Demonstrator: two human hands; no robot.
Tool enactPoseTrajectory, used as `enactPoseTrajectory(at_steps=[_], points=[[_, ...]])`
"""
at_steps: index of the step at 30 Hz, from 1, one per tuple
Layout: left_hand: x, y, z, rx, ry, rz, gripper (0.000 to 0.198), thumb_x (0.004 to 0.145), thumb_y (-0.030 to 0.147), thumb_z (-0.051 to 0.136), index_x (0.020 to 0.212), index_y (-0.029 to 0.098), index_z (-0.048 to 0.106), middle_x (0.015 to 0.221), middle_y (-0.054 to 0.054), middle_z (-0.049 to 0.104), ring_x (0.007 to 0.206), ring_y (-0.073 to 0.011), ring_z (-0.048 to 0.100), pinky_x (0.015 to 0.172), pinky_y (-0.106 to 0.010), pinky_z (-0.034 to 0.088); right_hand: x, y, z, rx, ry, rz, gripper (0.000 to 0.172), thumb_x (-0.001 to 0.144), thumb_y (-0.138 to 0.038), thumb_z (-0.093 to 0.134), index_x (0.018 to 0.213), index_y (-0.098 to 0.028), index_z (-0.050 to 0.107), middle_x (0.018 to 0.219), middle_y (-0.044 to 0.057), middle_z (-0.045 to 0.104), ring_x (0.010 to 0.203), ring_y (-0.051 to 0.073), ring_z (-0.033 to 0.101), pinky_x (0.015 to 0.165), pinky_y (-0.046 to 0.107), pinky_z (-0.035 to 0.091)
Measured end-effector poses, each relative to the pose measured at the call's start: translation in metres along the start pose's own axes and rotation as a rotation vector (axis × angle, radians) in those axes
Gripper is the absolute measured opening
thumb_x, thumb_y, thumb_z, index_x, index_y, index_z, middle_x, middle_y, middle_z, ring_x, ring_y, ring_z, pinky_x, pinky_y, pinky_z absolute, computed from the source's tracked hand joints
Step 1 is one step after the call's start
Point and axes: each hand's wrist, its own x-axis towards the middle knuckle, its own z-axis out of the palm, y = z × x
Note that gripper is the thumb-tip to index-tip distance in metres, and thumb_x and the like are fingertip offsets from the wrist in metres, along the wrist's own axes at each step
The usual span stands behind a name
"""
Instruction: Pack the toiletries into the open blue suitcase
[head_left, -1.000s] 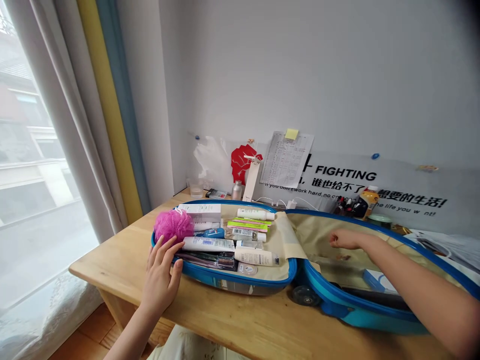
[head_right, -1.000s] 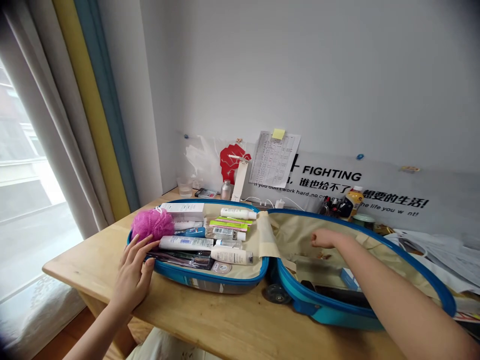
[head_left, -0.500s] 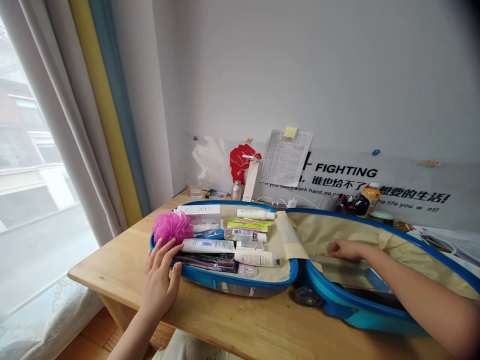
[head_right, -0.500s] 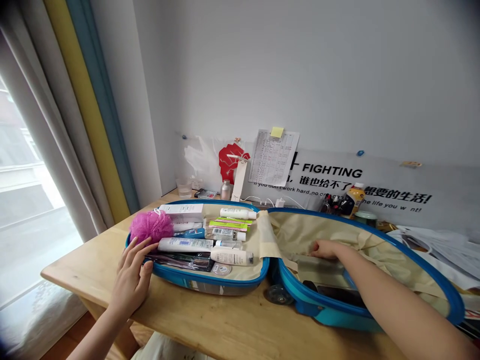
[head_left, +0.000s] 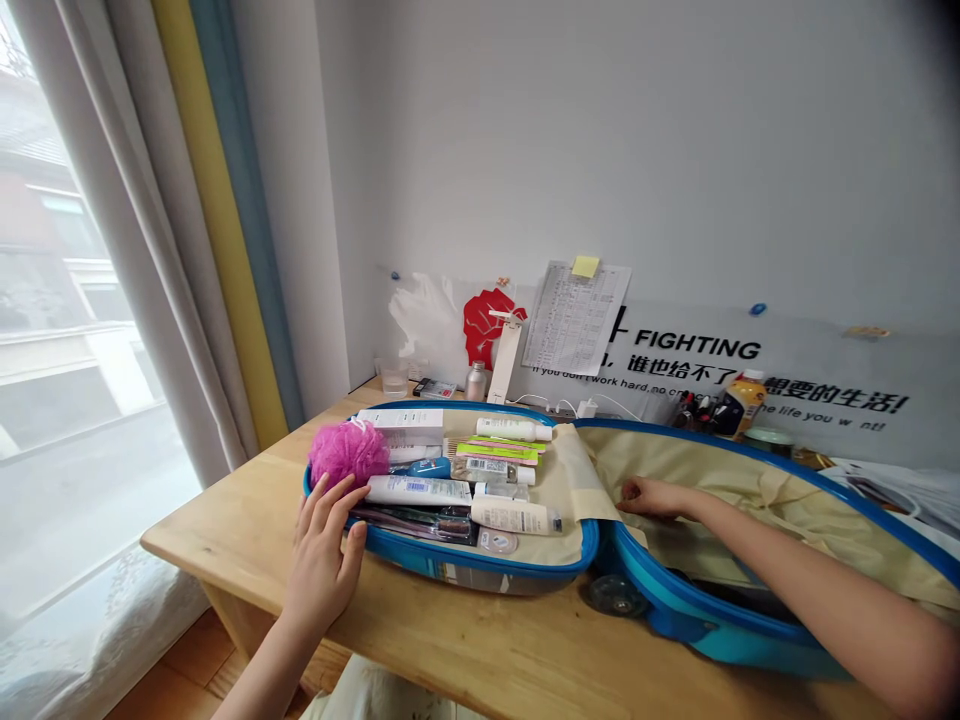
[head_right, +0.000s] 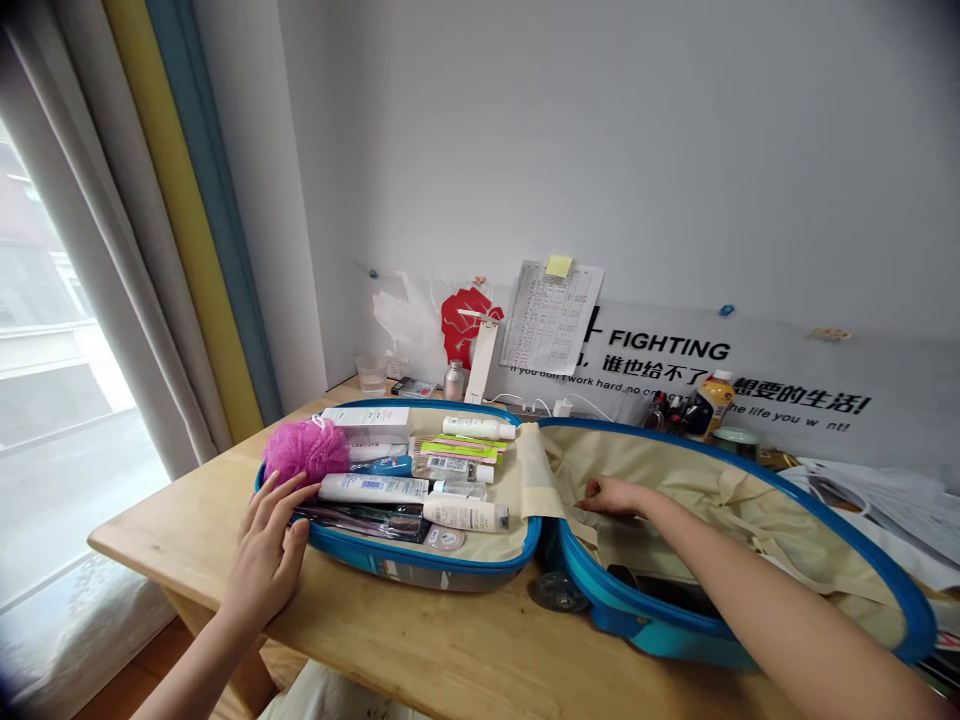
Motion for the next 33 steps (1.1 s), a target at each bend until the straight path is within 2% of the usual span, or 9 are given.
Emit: enactPoseTrajectory(at_steps=[5,12,18,22,25,28,30,33], points=[[-0.001,-0.001,0.001,0.001,-0.004,0.001,0.036,0.096,0.034,0.036,0.124,0.022,0.055,0.133,-0.01,0.055,0.139,-0.0299,0.033,0.114,-0.054,0.027,0.004,-0.002,0.006,-0.012,0.023,-0.068,0.033,0.092,-0.042,0.055,0.113,-0.017,0.06,0.116,0.005,0.061,0.1,0.018,0.06,0.087,0.038,0.052],[-0.001,0.0,0.0,-0.011,-0.001,-0.013,0.036,0.095,0.036,0.036,0.123,0.023,0.056,0.133,-0.009,0.055,0.139,-0.0296,0.033,0.115,-0.054,0.027,0.005,0.0,0.005,-0.003,0.063,-0.152,0.029,0.093,-0.041,0.055,0.109,-0.018,0.062,0.114,0.004,0.062,0.099,0.017,0.06,0.086,0.036,0.052],[0.0,-0.001,0.001,-0.005,-0.002,-0.001,0.036,0.095,0.034,0.037,0.124,0.023,0.056,0.134,-0.009,0.055,0.138,-0.0296,0.033,0.114,-0.054,0.028,-0.001,0.002,0.001,0.039,0.112,-0.125,0.026,0.092,-0.039,0.057,0.101,-0.015,0.061,0.097,0.002,0.063,0.083,0.012,0.06,0.074,0.03,0.053],[0.0,0.0,0.002,-0.01,0.015,0.002,0.035,0.095,0.034,0.038,0.123,0.023,0.056,0.133,-0.009,0.055,0.138,-0.0292,0.035,0.115,-0.054,0.027,-0.012,-0.006,-0.02,0.122,0.202,-0.138,0.025,0.093,-0.04,0.054,0.093,-0.015,0.059,0.082,-0.001,0.058,0.066,0.007,0.053,0.061,0.023,0.048],[0.001,0.0,0.001,-0.018,0.004,-0.011,0.036,0.095,0.034,0.038,0.123,0.023,0.056,0.134,-0.009,0.055,0.139,-0.0288,0.033,0.116,-0.053,0.026,-0.027,-0.027,-0.047,0.199,0.26,-0.204,0.027,0.095,-0.042,0.048,0.094,-0.016,0.055,0.071,-0.005,0.049,0.053,0.005,0.04,0.051,0.02,0.038],[0.001,0.0,0.0,-0.021,-0.004,-0.024,0.036,0.094,0.034,0.039,0.124,0.023,0.057,0.134,-0.009,0.055,0.139,-0.029,0.033,0.115,-0.053,0.027,-0.047,-0.064,-0.065,0.235,0.236,-0.343,0.026,0.093,-0.04,0.039,0.096,-0.019,0.053,0.067,-0.006,0.044,0.05,0.005,0.031,0.05,0.02,0.033],[0.001,0.0,0.0,-0.016,0.0,-0.024,0.037,0.094,0.034,0.039,0.124,0.023,0.057,0.133,-0.009,0.055,0.138,-0.0291,0.034,0.115,-0.053,0.027,-0.06,-0.094,-0.068,0.211,0.158,-0.447,0.025,0.087,-0.041,0.044,0.095,-0.021,0.055,0.07,-0.004,0.048,0.051,0.006,0.033,0.05,0.021,0.033],[0.001,0.001,0.0,-0.005,0.002,-0.011,0.037,0.094,0.034,0.038,0.124,0.022,0.057,0.133,-0.009,0.056,0.138,-0.0293,0.035,0.115,-0.054,0.027,-0.071,-0.136,-0.06,0.111,0.018,-0.571,0.02,0.073,-0.037,0.059,0.085,-0.021,0.062,0.075,-0.002,0.056,0.057,0.007,0.041,0.052,0.021,0.035]])
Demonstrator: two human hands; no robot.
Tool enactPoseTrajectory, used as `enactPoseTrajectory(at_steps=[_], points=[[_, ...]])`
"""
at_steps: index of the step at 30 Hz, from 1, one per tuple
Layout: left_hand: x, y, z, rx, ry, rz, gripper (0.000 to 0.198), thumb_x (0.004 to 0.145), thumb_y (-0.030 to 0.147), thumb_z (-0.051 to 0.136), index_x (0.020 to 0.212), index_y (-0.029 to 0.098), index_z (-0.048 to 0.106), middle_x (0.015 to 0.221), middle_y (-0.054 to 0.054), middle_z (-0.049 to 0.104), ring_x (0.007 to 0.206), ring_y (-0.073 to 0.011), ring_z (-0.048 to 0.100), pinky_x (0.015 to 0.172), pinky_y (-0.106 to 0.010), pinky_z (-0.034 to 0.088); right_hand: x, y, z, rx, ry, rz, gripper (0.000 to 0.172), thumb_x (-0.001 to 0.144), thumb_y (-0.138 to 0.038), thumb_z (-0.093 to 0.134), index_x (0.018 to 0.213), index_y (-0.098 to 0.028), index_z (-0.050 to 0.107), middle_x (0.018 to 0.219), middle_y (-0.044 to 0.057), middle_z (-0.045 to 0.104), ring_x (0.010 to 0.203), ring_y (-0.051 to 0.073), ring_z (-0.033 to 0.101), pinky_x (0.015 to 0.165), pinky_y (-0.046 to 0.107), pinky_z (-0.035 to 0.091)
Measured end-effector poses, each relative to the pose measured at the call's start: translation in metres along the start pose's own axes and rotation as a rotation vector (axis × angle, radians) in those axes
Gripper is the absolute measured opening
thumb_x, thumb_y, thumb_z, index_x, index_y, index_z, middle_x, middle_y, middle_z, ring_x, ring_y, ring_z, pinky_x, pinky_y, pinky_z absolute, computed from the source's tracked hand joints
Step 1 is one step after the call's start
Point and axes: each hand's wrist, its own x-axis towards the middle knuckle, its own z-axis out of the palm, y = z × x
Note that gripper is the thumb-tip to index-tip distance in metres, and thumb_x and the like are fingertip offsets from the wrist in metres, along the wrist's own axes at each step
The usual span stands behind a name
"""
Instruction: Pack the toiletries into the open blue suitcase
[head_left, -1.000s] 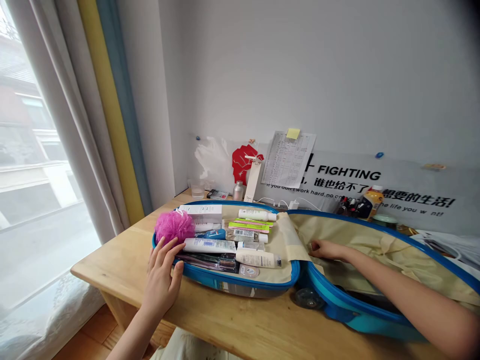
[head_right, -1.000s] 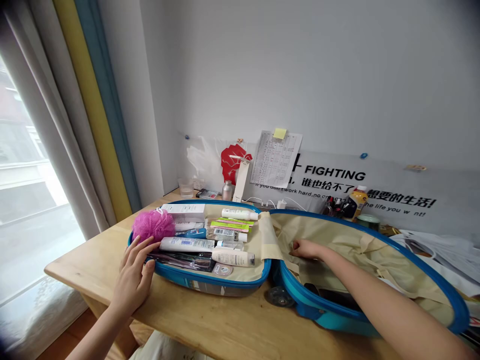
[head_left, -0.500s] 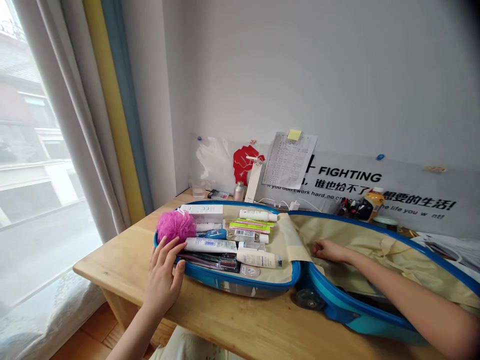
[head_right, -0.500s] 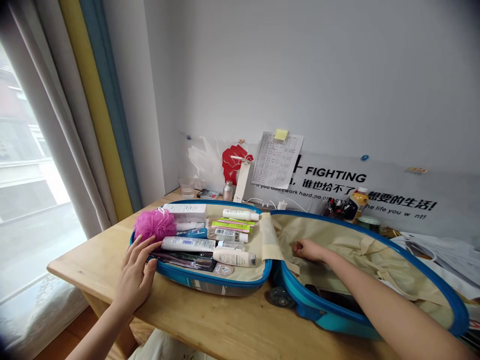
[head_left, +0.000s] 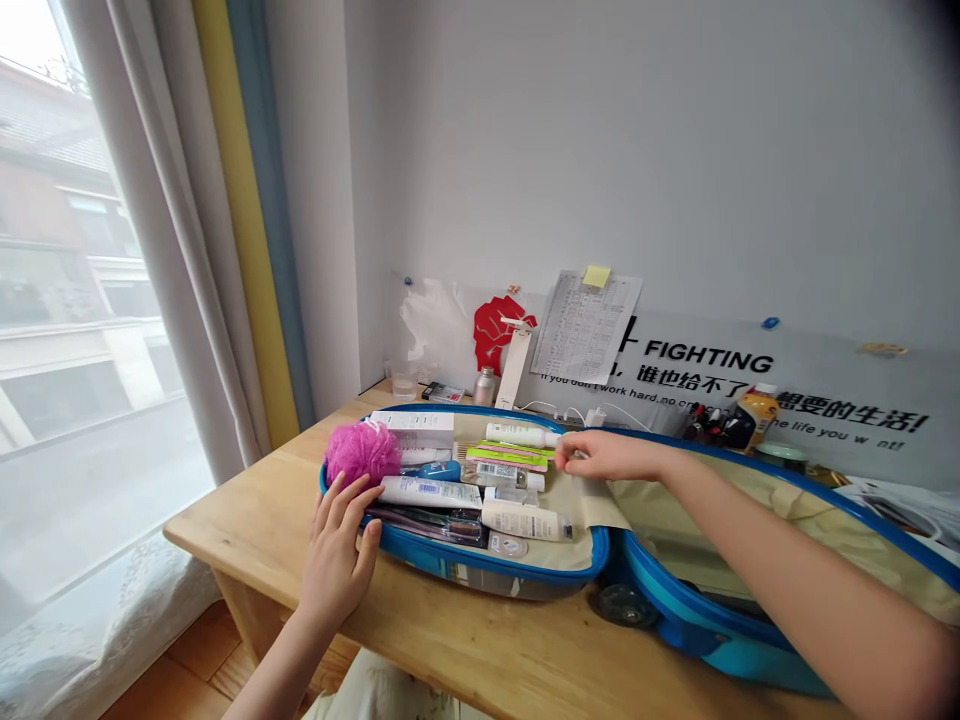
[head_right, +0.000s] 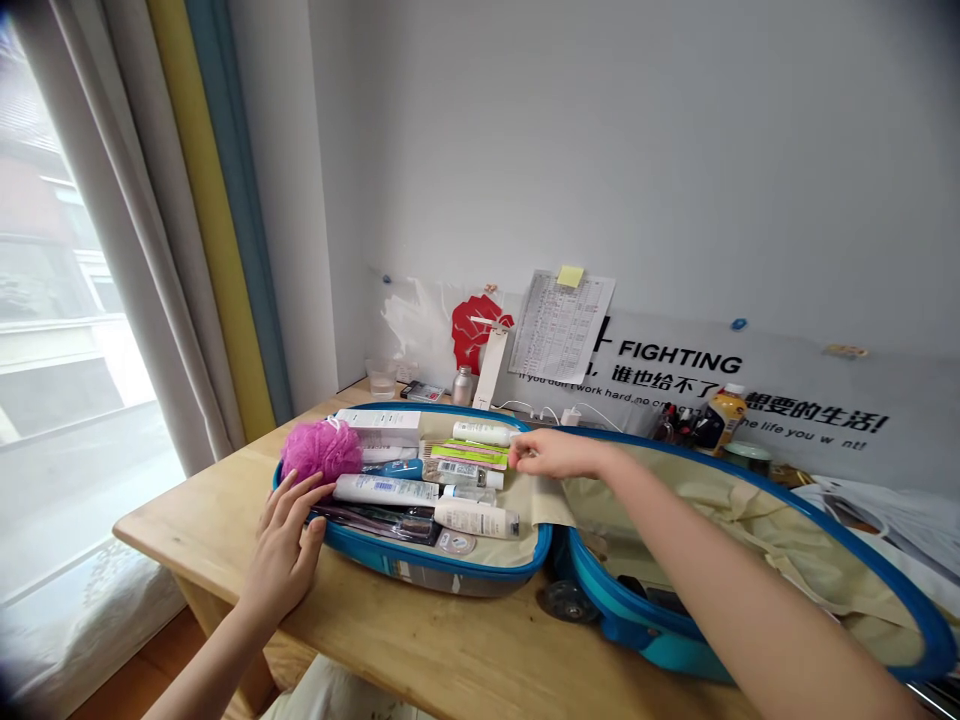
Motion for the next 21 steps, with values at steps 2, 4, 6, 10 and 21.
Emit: enactPoseTrajectory(at_steps=[2,4,6,10,21], points=[[0.0,0.0,0.0,0.007,0.001,0.008,0.036,0.095,0.034,0.038,0.124,0.022,0.057,0.134,-0.009,0.055,0.138,-0.0292,0.035,0.115,-0.054,0.027,0.009,-0.016,0.01,-0.054,-0.08,-0.033,0.016,0.066,-0.033,0.064,0.078,-0.021,0.064,0.074,-0.002,0.059,0.06,0.008,0.046,0.053,0.02,0.036],[0.0,0.001,0.0,0.012,0.003,0.011,0.036,0.095,0.034,0.038,0.123,0.023,0.057,0.134,-0.009,0.055,0.138,-0.0289,0.035,0.115,-0.054,0.027,0.016,-0.022,0.017,-0.098,-0.123,-0.023,0.016,0.063,-0.031,0.067,0.076,-0.022,0.064,0.071,-0.002,0.059,0.057,0.009,0.048,0.051,0.02,0.036],[0.0,0.0,0.001,0.013,0.009,0.016,0.035,0.095,0.034,0.039,0.123,0.024,0.057,0.133,-0.008,0.056,0.138,-0.0285,0.034,0.115,-0.053,0.027,0.021,-0.02,0.021,-0.121,-0.134,0.01,0.018,0.063,-0.031,0.068,0.079,-0.023,0.065,0.073,-0.002,0.061,0.054,0.008,0.049,0.049,0.02,0.037],[-0.001,-0.001,0.001,0.011,0.001,0.013,0.036,0.094,0.033,0.039,0.124,0.024,0.056,0.133,-0.008,0.056,0.138,-0.0281,0.034,0.115,-0.052,0.028,0.022,-0.011,0.02,-0.098,-0.117,0.066,0.028,0.069,-0.036,0.064,0.093,-0.022,0.063,0.082,0.001,0.065,0.058,0.01,0.056,0.05,0.022,0.043],[0.001,0.0,-0.001,0.01,0.015,0.029,0.035,0.095,0.033,0.037,0.123,0.023,0.056,0.129,-0.009,0.057,0.136,-0.0285,0.037,0.114,-0.052,0.029,-0.023,0.007,-0.01,-0.081,0.101,0.115,0.029,0.079,-0.045,0.049,0.09,-0.02,0.059,0.079,0.003,0.064,0.066,0.013,0.055,0.061,0.026,0.044]])
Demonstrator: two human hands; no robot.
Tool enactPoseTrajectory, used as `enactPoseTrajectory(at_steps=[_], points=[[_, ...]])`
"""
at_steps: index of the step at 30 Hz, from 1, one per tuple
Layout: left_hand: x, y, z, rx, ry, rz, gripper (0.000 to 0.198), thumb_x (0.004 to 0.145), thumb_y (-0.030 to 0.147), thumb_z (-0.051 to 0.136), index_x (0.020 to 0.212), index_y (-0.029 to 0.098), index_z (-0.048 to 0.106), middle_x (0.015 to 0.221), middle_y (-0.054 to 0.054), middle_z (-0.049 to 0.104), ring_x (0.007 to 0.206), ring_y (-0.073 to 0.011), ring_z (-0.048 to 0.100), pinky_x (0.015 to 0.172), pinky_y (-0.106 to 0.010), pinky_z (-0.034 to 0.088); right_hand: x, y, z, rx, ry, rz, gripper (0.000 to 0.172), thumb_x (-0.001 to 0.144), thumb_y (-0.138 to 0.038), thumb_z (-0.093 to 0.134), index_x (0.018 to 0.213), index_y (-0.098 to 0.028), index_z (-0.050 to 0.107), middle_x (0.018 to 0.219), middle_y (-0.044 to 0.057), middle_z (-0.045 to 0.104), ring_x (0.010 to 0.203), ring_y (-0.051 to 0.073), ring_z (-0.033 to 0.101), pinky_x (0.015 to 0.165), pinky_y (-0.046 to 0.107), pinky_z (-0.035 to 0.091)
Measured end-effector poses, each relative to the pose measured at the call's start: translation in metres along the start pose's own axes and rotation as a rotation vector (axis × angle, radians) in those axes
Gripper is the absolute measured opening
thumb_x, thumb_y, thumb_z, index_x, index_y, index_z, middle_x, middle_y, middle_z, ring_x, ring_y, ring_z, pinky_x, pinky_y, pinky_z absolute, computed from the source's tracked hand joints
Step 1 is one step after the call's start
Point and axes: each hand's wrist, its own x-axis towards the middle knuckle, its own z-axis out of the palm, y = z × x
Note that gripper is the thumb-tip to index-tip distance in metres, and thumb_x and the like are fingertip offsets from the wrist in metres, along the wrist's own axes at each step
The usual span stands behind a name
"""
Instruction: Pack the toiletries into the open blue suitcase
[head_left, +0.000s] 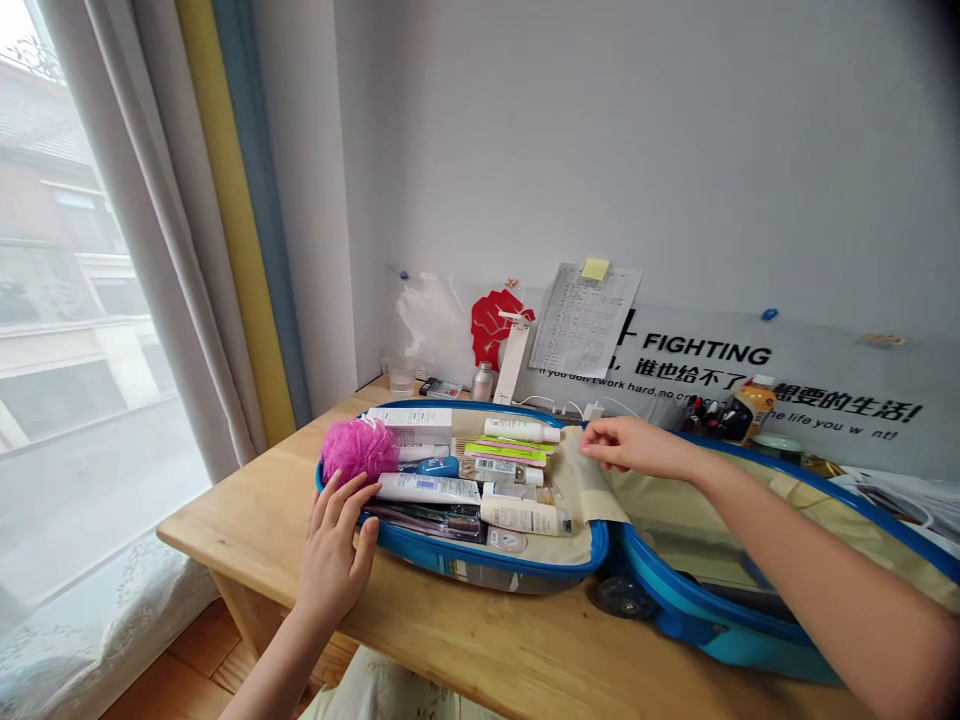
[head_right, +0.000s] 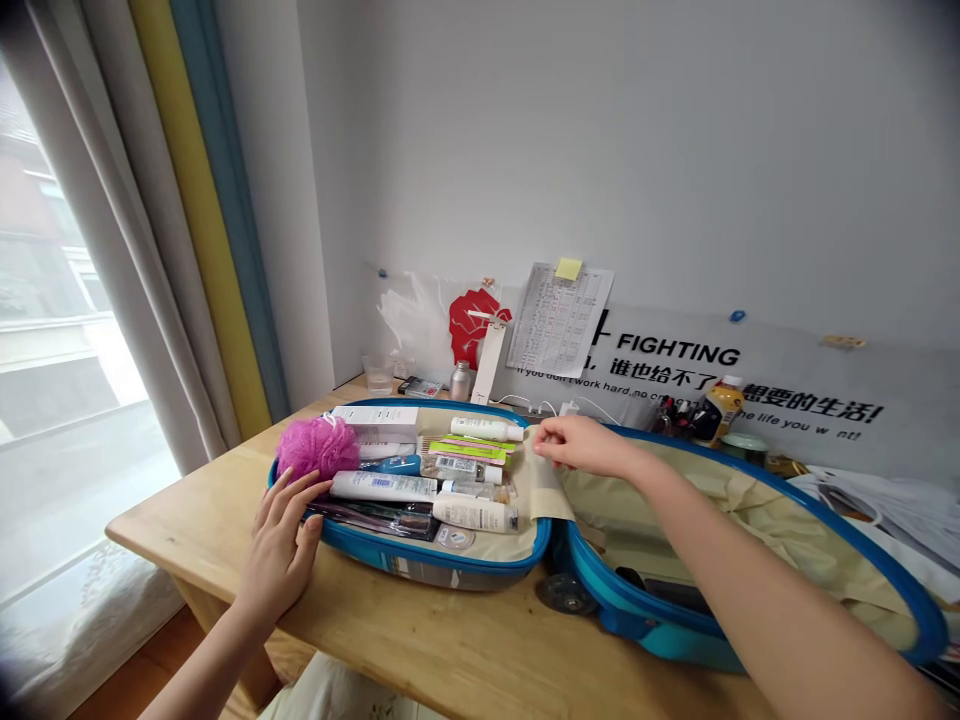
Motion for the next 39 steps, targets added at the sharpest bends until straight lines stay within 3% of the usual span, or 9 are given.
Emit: enactPoseTrajectory(at_steps=[3,7,13,21,26,29,32,35,39], points=[[0.0,0.0,0.0,-0.003,-0.003,0.008,0.035,0.096,0.033,0.037,0.123,0.022,0.056,0.129,-0.01,0.057,0.136,-0.0291,0.037,0.113,-0.053,0.029,-0.025,0.022,-0.002,-0.02,-0.084,0.044,0.029,0.074,-0.047,0.053,0.082,-0.02,0.06,0.075,0.003,0.064,0.07,0.016,0.059,0.065,0.028,0.046],[0.0,-0.001,0.0,-0.01,-0.013,-0.005,0.035,0.095,0.033,0.037,0.123,0.022,0.056,0.131,-0.01,0.056,0.137,-0.0293,0.035,0.114,-0.052,0.028,-0.06,0.05,0.014,-0.08,-0.233,0.126,0.032,0.057,-0.033,0.068,0.086,-0.023,0.069,0.085,0.003,0.068,0.083,0.024,0.064,0.07,0.032,0.048],[-0.001,-0.002,0.001,-0.01,-0.011,0.002,0.035,0.095,0.033,0.037,0.123,0.022,0.055,0.131,-0.009,0.056,0.137,-0.0294,0.035,0.114,-0.052,0.028,-0.087,0.077,0.039,-0.108,-0.312,0.175,0.038,0.054,-0.025,0.064,0.091,-0.029,0.072,0.087,0.001,0.07,0.085,0.026,0.066,0.071,0.034,0.051],[-0.001,-0.002,0.001,-0.009,-0.006,-0.002,0.035,0.095,0.034,0.037,0.123,0.023,0.056,0.13,-0.009,0.057,0.136,-0.0296,0.036,0.114,-0.053,0.028,-0.089,0.082,0.052,-0.114,-0.245,0.18,0.035,0.055,-0.033,0.068,0.09,-0.034,0.074,0.098,0.0,0.073,0.095,0.031,0.068,0.079,0.04,0.054],[-0.001,-0.001,0.002,-0.007,-0.003,-0.004,0.035,0.095,0.033,0.037,0.123,0.023,0.056,0.129,-0.009,0.057,0.136,-0.0296,0.036,0.113,-0.053,0.029,-0.089,0.079,0.019,-0.165,-0.057,0.178,0.053,0.058,-0.035,0.064,0.11,-0.031,0.066,0.119,0.005,0.066,0.115,0.033,0.059,0.098,0.041,0.048],[0.0,0.0,0.002,-0.014,0.004,-0.01,0.035,0.095,0.034,0.038,0.123,0.023,0.056,0.13,-0.009,0.057,0.136,-0.0297,0.036,0.113,-0.054,0.029,-0.082,0.063,-0.009,-0.187,0.11,0.142,0.064,0.068,-0.051,0.06,0.128,-0.03,0.054,0.134,0.007,0.055,0.125,0.033,0.051,0.106,0.044,0.041],[0.0,0.0,0.002,-0.017,0.012,-0.011,0.035,0.095,0.034,0.038,0.122,0.023,0.057,0.129,-0.009,0.057,0.135,-0.0295,0.037,0.113,-0.053,0.029,-0.066,0.022,-0.021,-0.184,0.229,-0.026,0.069,0.075,-0.056,0.056,0.138,-0.029,0.046,0.13,0.008,0.054,0.119,0.03,0.054,0.104,0.044,0.042],[0.0,0.001,0.001,-0.009,0.008,-0.007,0.035,0.095,0.034,0.038,0.122,0.023,0.057,0.128,-0.009,0.058,0.134,-0.0294,0.038,0.113,-0.053,0.029,-0.042,-0.036,-0.013,-0.186,0.209,-0.168,0.076,0.075,-0.054,0.059,0.143,-0.027,0.041,0.127,0.009,0.051,0.114,0.027,0.055,0.101,0.042,0.043],[0.0,-0.001,0.002,-0.01,0.004,0.004,0.035,0.095,0.033,0.038,0.123,0.023,0.056,0.13,-0.01,0.057,0.135,-0.0298,0.038,0.113,-0.054,0.029,0.0,-0.11,0.016,-0.203,0.104,-0.331,0.083,0.07,-0.041,0.074,0.143,-0.025,0.039,0.127,0.008,0.052,0.113,0.025,0.055,0.095,0.036,0.045]])
